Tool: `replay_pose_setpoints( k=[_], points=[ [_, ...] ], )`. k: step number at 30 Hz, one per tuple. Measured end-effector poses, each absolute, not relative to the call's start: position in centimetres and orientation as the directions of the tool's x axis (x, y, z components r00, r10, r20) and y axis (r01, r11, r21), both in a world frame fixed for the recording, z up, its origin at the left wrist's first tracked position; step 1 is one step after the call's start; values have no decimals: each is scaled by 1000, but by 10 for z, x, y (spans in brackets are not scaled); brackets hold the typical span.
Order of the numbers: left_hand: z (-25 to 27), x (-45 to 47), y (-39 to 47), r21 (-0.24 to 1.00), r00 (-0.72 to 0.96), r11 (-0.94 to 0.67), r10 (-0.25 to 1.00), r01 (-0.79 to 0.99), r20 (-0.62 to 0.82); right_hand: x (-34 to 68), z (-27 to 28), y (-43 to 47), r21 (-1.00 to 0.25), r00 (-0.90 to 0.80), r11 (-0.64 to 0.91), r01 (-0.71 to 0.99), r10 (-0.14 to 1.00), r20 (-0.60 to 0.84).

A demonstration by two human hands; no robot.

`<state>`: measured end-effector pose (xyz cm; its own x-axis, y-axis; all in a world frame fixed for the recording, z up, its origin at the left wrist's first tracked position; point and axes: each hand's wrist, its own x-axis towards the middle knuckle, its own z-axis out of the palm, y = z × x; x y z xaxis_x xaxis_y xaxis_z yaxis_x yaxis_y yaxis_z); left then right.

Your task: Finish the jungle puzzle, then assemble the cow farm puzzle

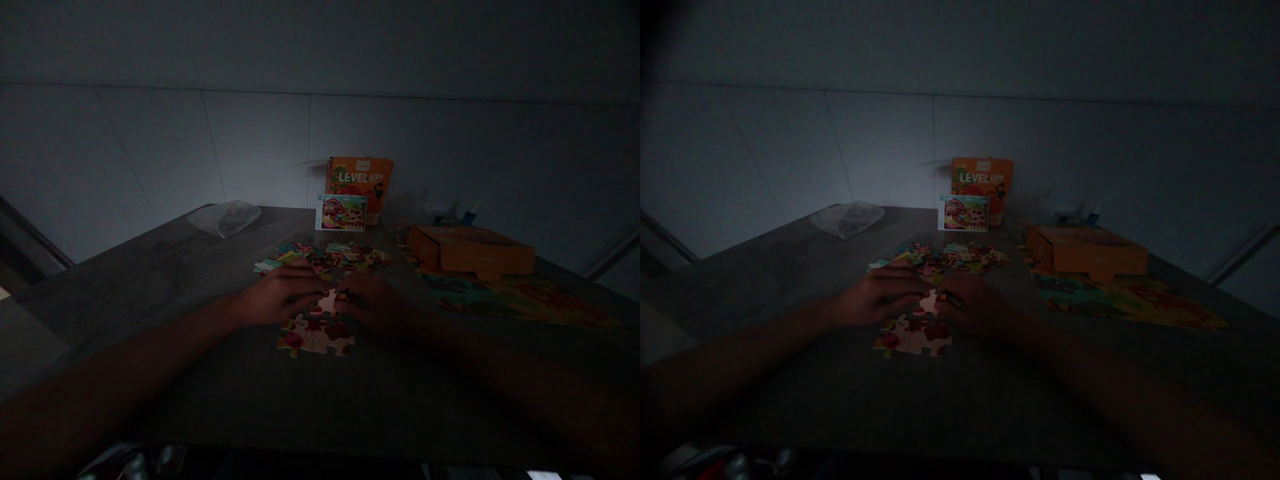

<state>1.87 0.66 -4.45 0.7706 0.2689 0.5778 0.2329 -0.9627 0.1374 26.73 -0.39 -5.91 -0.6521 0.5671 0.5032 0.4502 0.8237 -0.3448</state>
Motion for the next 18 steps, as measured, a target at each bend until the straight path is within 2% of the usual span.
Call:
replay_pose_setpoints(
  k=[4, 7, 9, 12, 15, 18],
  points=[
    [-45, 18, 7, 166, 731, -937, 345, 308, 589, 270, -55, -1, -490, -608, 744, 453, 660, 441],
    [-42, 16, 6, 222, 744, -916, 401, 334, 534, 277, -50, 4, -622, -630, 648, 439, 716, 302],
    [-39, 16, 4, 288, 812, -911, 399, 296, 427, 282, -46, 8, -682, -709, 600, 417, 685, 169],
    [-37, 19, 1, 373, 897, -895, 354, 243, 265, 290, -40, 12, -698, -791, 559, 447, 612, -16],
    [-36, 21, -1, 393, 912, -886, 348, 245, 218, 297, -36, 14, -682, -806, 520, 514, 565, -177],
    [-36, 20, 0, 392, 913, -885, 352, 253, 206, 302, -33, 15, -684, -818, 498, 534, 510, -267]
  ],
)
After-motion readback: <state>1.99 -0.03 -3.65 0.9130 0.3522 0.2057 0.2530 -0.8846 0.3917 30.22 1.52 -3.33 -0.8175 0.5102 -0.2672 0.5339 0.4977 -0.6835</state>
